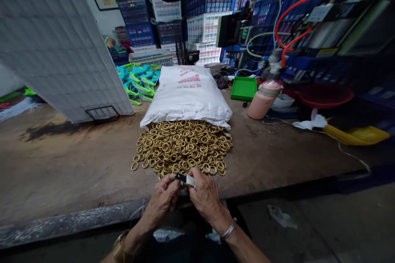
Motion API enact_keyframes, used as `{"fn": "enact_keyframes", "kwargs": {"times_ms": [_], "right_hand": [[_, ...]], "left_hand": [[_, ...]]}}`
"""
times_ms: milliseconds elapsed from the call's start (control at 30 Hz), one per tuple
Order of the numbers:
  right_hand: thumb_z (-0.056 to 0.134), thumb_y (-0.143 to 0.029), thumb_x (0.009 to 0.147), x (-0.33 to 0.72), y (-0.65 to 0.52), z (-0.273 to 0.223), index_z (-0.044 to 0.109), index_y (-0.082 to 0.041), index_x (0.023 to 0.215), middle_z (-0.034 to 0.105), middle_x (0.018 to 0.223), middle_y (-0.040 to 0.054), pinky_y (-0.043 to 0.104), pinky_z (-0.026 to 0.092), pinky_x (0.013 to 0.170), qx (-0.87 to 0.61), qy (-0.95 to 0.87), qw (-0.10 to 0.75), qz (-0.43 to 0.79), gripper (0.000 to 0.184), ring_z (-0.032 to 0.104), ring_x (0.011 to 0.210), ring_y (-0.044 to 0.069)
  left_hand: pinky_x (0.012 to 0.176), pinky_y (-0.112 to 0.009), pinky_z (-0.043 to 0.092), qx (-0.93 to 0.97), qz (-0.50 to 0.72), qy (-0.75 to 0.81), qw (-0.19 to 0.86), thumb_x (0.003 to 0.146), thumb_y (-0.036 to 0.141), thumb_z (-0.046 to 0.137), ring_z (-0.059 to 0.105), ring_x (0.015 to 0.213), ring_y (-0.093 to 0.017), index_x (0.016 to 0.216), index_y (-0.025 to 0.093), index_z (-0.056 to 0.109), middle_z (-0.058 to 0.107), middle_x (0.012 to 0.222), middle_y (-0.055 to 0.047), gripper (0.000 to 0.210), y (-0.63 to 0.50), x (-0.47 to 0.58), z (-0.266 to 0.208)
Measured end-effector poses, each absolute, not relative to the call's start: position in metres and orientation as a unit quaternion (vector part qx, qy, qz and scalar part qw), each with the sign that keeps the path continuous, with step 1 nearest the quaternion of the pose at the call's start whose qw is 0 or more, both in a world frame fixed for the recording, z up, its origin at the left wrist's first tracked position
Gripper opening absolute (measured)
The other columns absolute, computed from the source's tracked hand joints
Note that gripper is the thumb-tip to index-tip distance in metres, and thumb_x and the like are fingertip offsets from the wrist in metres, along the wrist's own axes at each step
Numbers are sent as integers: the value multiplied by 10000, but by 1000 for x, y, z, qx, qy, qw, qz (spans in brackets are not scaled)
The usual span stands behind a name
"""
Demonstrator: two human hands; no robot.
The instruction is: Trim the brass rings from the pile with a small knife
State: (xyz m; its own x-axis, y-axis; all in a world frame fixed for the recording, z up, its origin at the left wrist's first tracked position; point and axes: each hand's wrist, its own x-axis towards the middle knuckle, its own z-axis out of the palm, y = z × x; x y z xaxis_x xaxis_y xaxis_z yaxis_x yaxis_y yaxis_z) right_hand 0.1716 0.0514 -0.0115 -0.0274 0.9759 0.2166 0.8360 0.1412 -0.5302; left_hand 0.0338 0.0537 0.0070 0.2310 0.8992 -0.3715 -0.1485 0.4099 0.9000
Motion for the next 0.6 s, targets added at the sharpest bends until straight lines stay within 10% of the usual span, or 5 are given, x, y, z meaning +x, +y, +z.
{"fn": "enact_keyframes", "kwargs": {"times_ms": [600], "right_hand": [[390, -407, 783, 151, 72, -9, 393, -203, 597, 381, 476, -69, 208, 324, 475, -586, -535, 387, 469, 276, 356, 458, 85]], "left_hand": [[348, -167, 185, 400, 420, 504, 641, 686, 403, 591, 278, 340, -26, 681, 149, 512, 457, 472, 62, 266, 64, 30, 12]]}}
